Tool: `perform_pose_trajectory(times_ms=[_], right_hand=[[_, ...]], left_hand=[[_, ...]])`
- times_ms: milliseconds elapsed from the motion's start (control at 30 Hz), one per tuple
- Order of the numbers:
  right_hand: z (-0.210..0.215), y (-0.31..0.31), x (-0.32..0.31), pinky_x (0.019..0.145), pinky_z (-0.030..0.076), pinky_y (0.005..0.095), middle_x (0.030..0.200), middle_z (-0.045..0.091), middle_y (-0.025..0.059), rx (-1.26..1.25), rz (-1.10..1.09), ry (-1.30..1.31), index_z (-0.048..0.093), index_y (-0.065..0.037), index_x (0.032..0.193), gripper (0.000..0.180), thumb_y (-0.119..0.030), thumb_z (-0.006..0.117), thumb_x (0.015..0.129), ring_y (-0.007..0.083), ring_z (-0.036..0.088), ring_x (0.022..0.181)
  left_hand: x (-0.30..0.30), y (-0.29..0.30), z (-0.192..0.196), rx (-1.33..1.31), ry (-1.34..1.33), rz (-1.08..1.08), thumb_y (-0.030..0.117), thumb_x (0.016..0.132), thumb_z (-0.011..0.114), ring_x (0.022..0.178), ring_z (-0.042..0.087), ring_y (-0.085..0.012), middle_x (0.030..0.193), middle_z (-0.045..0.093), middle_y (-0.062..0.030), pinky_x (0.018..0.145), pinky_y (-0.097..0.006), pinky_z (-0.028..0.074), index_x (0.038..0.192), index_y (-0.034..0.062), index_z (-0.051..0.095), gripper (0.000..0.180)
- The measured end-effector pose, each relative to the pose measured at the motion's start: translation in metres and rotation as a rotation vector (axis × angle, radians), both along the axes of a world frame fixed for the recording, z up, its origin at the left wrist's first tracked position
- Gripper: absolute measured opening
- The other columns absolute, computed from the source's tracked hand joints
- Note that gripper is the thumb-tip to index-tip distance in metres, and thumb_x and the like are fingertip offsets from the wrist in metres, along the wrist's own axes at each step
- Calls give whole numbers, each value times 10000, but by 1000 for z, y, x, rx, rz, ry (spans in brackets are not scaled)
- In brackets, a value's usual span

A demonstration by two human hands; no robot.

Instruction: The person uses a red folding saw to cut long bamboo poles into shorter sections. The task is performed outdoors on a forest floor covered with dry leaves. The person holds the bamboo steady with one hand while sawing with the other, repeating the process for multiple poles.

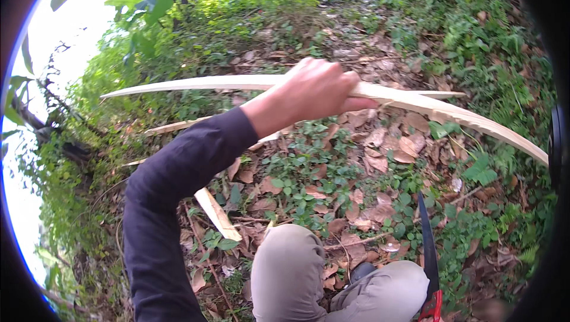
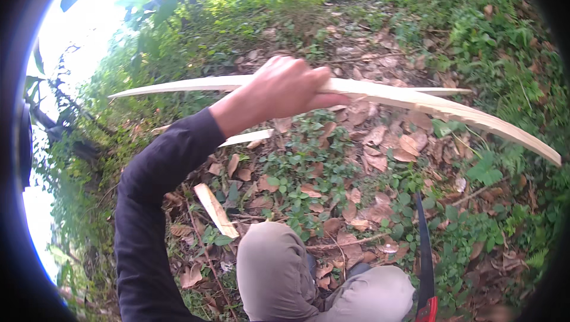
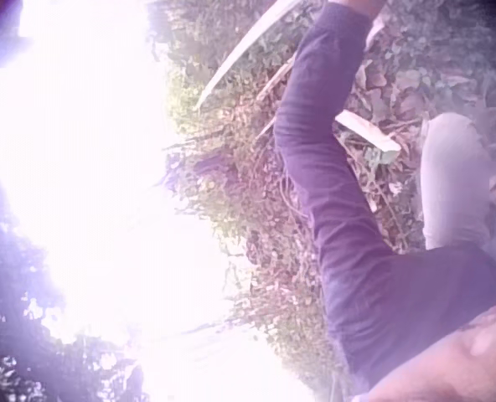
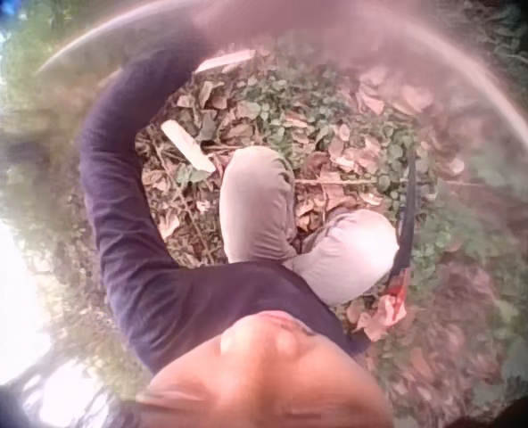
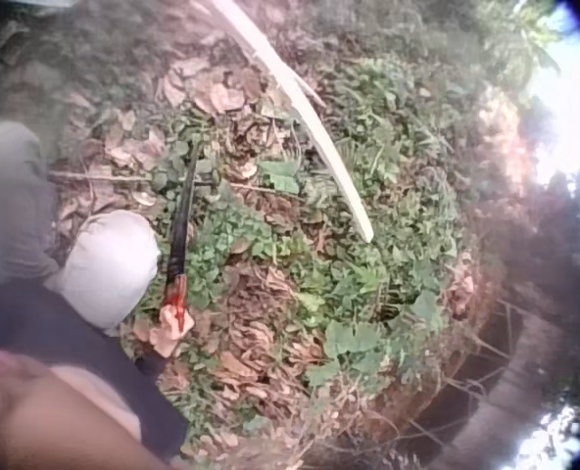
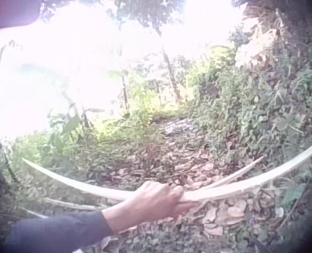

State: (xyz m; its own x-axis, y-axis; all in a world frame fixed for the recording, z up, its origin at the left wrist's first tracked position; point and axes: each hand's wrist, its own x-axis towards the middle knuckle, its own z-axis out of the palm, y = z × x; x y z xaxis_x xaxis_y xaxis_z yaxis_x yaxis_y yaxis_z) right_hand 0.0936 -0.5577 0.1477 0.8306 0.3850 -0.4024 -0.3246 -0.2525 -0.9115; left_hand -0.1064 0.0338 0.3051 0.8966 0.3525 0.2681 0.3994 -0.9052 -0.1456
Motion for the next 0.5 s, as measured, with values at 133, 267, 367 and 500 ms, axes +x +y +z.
perform_pose_trajectory(times_ms=[133, 267, 367, 500], right_hand=[[-15, 26, 2, 603, 440, 260, 852, 598, 52, -49, 63, -39, 576, -9, 1064, 335, -143, 721, 793, 149, 544, 679], [-28, 56, 7, 603, 439, 258, 859, 598, 50, -47, 169, -64, 573, -10, 1079, 349, -144, 723, 794, 147, 544, 683], [-34, 70, 10, 603, 437, 256, 864, 598, 50, -39, 207, -83, 571, -10, 1090, 359, -145, 725, 795, 146, 544, 687], [-44, 77, 15, 603, 436, 254, 871, 599, 48, -21, 242, -86, 568, -11, 1105, 373, -146, 727, 796, 144, 543, 691]], left_hand=[[39, -10, 57, 22, -57, -64, 693, 944, 464, 502, 658, -313, 546, 599, -134, 566, -439, 579, 760, 29, 717, 735], [56, -8, 83, 97, -100, -130, 732, 927, 437, 604, 694, -319, 619, 649, -134, 632, -444, 588, 786, 53, 739, 757], [78, -6, 98, 171, -75, -170, 749, 913, 431, 686, 713, -320, 671, 675, -127, 672, -442, 590, 799, 67, 742, 758], [93, -22, 107, 170, 96, -146, 760, 884, 471, 803, 730, -304, 794, 715, -108, 715, -434, 585, 895, 101, 761, 720]])
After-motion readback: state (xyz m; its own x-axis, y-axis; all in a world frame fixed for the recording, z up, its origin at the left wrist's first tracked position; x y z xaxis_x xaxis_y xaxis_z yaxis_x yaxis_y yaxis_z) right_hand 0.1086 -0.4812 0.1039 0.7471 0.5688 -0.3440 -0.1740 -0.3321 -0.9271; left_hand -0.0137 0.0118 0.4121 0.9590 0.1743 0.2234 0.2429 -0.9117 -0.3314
